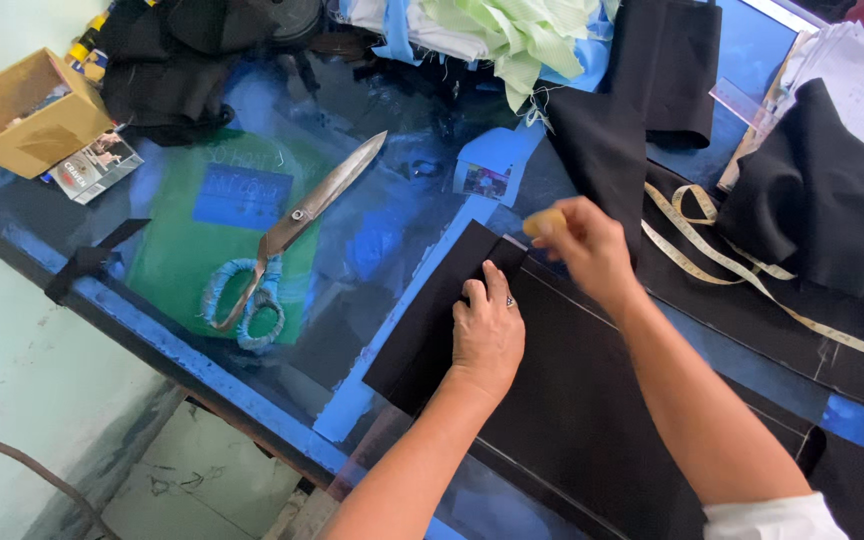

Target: The person marks a black fabric piece with chalk using straight and curved rulers and then cuts the fabric along the marked lines using large shears.

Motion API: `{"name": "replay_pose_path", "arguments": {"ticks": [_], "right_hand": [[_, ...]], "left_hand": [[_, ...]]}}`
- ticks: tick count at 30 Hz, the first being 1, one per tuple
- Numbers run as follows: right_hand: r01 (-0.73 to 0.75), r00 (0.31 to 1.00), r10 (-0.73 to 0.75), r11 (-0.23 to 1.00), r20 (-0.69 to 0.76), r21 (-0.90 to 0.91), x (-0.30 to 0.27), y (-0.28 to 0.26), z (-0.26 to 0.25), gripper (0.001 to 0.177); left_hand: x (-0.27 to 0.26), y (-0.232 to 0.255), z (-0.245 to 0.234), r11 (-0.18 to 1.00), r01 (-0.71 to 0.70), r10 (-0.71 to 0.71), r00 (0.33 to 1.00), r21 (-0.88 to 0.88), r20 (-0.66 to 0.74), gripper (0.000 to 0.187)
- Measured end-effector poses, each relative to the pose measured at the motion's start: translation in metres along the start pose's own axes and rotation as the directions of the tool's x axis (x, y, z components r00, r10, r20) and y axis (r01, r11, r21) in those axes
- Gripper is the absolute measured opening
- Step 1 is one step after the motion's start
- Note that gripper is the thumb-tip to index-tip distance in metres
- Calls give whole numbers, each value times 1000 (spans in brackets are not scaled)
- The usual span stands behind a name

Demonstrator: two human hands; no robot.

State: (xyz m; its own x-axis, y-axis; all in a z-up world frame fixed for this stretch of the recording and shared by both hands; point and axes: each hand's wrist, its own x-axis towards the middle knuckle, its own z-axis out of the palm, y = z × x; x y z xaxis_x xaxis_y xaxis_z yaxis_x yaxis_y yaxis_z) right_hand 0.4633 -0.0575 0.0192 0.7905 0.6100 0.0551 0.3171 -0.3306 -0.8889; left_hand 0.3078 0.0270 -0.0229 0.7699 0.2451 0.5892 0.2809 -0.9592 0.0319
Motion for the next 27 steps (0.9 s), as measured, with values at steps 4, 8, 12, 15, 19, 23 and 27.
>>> {"name": "replay_pose_path", "arguments": {"ticks": [4,8,12,15,19,23,27], "right_hand": [[146,965,-141,989,221,-6,44,-17,13,18],[220,807,-72,958,587,-184,71,-56,16,18],[144,705,154,925,692,-352,91,-55,22,29],[164,657,220,892,721,-421,104,-47,24,28],[300,700,207,783,684,-544,106,-65,9,25],[392,863,-34,674,504,-626,74,-84,-35,19],[163,971,-72,897,228,-410,1,-47,-16,25]], "left_hand": [[1,3,2,999,-17,15,998,37,55,31],[-3,7,10,999,-10,7,998,36,57,35],[0,7,4,995,-11,2,996,97,95,35],[3,3,1,993,-30,18,994,111,105,36],[4,1,-5,994,-41,31,995,102,98,37],[9,-4,-12,997,-50,44,995,58,93,37],[11,-17,-8,999,21,-15,990,-39,137,26]]}}
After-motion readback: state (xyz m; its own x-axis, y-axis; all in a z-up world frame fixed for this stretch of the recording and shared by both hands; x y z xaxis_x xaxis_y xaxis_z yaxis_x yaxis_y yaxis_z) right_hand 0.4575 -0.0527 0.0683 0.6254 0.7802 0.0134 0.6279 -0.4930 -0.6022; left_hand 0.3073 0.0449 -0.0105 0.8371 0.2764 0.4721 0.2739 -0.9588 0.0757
